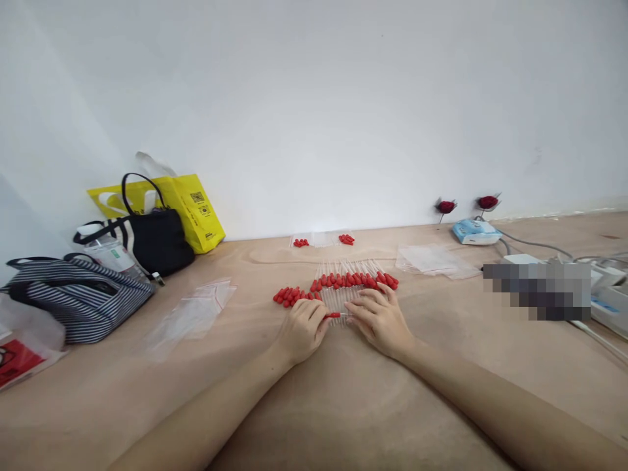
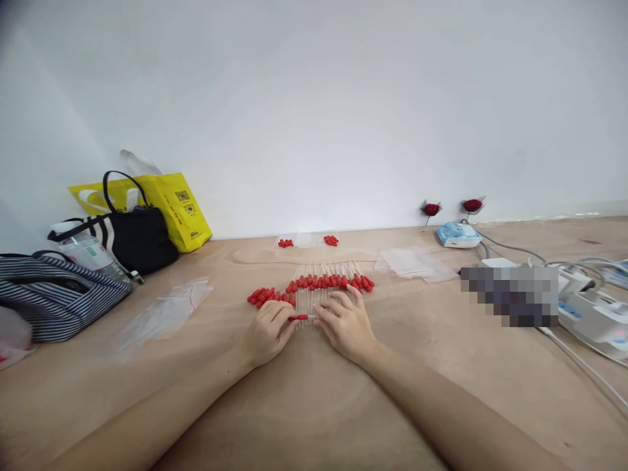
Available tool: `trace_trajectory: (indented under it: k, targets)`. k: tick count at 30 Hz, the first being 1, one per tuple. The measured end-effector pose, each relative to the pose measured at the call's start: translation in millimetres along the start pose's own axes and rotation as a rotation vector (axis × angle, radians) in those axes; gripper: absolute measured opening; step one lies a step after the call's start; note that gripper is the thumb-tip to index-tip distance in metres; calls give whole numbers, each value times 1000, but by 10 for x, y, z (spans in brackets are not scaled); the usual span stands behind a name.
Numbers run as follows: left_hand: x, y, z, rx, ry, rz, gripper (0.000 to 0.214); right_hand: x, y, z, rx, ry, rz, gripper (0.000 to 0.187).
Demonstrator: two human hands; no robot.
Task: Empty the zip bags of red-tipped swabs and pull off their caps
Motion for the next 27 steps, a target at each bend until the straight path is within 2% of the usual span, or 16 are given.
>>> trace_trajectory:
  k: [8,14,27]
  targets:
    - [-16,-41,-22,86,58,-16,18,1,-6,14,-44,-76,-29,17]
    - [1,-30,0,88,84,-75,15,18,-9,24,-65,-87,-16,18]
    - [-13,-11,-22,87,66,-2,18,-47,11,47,-102,-117,2,16]
Point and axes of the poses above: each hand's wrist, its own y-axis away from the middle knuckle, its own x-axis out of the palm, z = x × y, the point moved 4 cm from there along -y, towards the middle knuckle, and after that the axes turned 9 degrees about z, right-handed, at the moved point
